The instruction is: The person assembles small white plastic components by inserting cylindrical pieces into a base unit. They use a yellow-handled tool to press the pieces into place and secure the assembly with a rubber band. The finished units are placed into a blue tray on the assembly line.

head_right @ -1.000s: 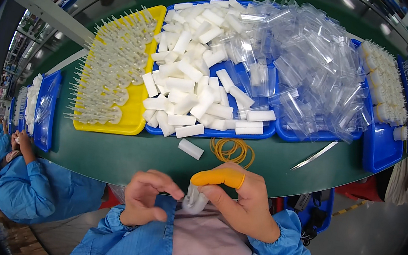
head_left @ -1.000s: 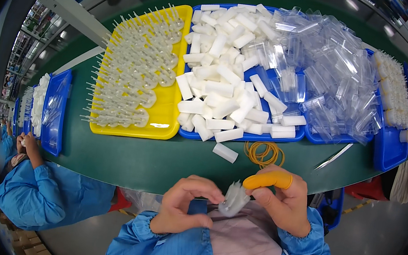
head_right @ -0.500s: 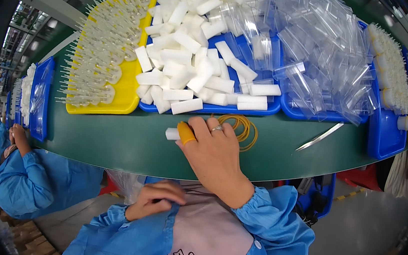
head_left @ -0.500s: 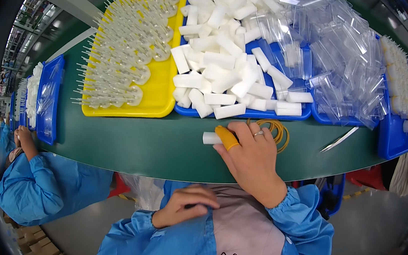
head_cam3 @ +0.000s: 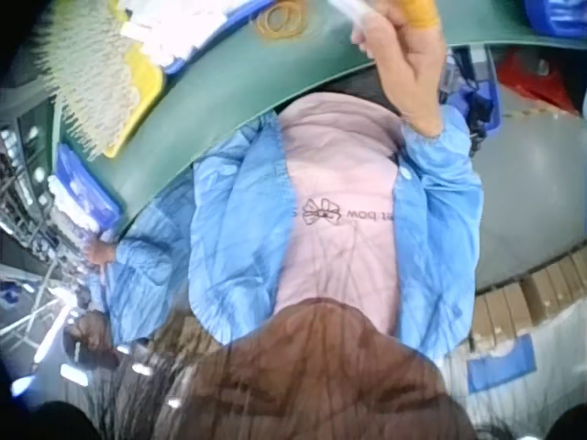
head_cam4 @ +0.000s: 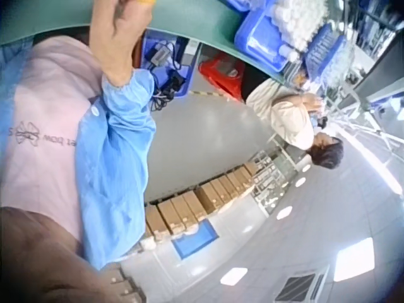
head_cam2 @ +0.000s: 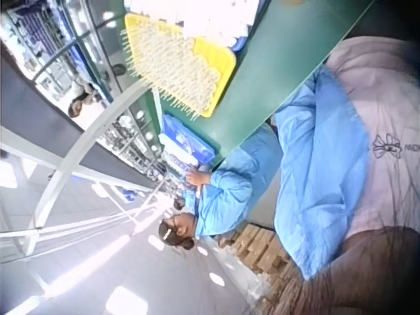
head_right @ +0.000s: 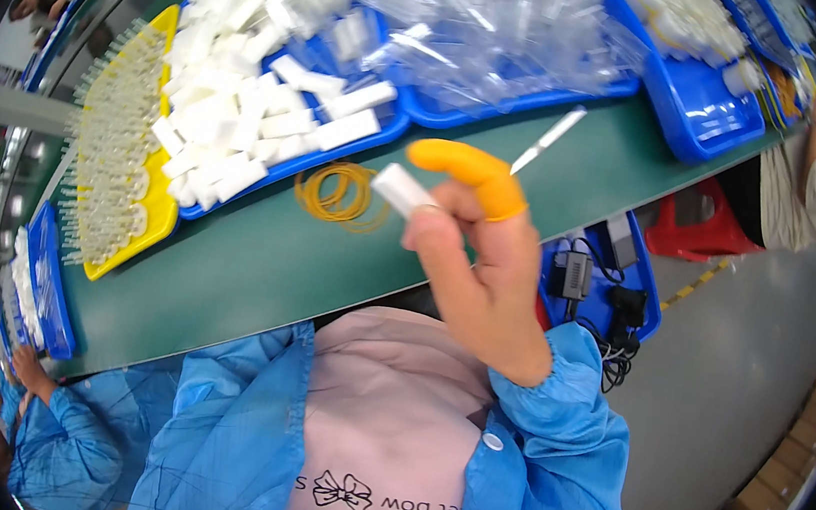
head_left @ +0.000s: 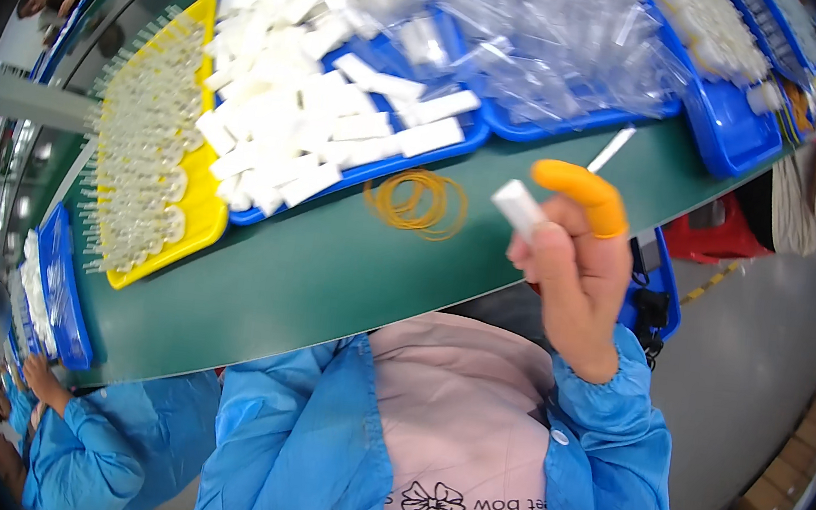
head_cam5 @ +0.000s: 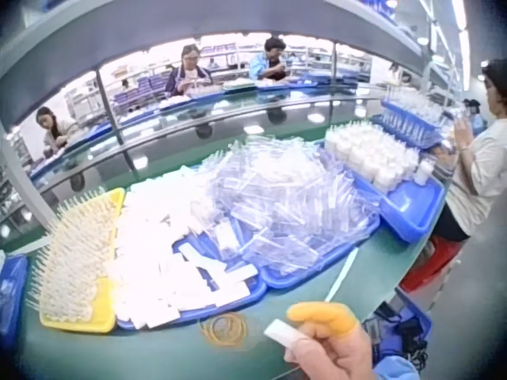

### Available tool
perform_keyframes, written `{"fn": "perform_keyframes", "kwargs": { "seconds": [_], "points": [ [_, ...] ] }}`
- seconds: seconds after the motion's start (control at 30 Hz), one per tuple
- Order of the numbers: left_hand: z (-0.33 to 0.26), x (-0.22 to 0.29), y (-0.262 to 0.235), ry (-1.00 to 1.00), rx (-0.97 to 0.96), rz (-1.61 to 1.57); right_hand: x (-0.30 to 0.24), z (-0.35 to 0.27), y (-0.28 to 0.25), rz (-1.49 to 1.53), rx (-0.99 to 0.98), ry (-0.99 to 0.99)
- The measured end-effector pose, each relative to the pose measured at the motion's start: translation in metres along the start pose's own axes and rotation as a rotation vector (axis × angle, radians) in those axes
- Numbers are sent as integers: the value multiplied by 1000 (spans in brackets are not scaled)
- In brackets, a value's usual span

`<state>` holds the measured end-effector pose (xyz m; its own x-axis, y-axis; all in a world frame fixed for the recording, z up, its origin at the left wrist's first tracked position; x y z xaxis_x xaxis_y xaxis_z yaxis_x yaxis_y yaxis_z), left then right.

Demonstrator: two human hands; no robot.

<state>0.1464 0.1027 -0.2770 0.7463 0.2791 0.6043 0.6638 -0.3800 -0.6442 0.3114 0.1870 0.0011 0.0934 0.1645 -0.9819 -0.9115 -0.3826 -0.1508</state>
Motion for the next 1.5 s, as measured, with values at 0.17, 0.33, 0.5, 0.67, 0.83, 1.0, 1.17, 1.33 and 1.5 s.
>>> {"fn": "perform_keyframes", "kwargs": {
  "seconds": [0.17, 0.33, 0.5, 0.67, 0.83, 1.0, 1.17, 1.33, 1.5],
  "points": [
    [17, 16, 6, 2, 0, 45, 4, -18, -49, 113, 106, -12],
    [7, 62, 0, 87, 13, -145, 23, -31, -69, 270, 72, 99],
    [-54, 141, -9, 260, -122, -768, 20, -46, -92, 304, 66, 108],
    [-120, 217, -58, 487, -244, -897, 17, -53, -102, 260, 71, 150],
    [-164, 206, -145, 758, 263, -587, 14, -51, -84, 174, 48, 222],
    [-188, 133, -197, 590, 600, -136, 18, -41, -67, 180, -16, 169],
    [-217, 115, -202, 443, 878, -86, 17, -28, -47, 112, -88, 174],
    [-201, 142, -195, 310, 1069, 40, 10, -12, -13, 121, -186, 178],
    [-187, 127, -198, 246, 943, 59, -1, 2, 13, -85, -321, 1]
  ]
}}
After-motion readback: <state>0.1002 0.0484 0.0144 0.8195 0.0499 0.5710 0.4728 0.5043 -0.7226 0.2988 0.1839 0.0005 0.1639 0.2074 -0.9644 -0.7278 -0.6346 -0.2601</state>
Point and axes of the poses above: each hand's wrist, its own z-axis towards the middle knuckle, its own y-axis out of the palm, x = y × z, the point moved 8 cm from there along z, towards the middle knuckle, and after that the axes turned 14 degrees about -z, right-handed, at the moved point
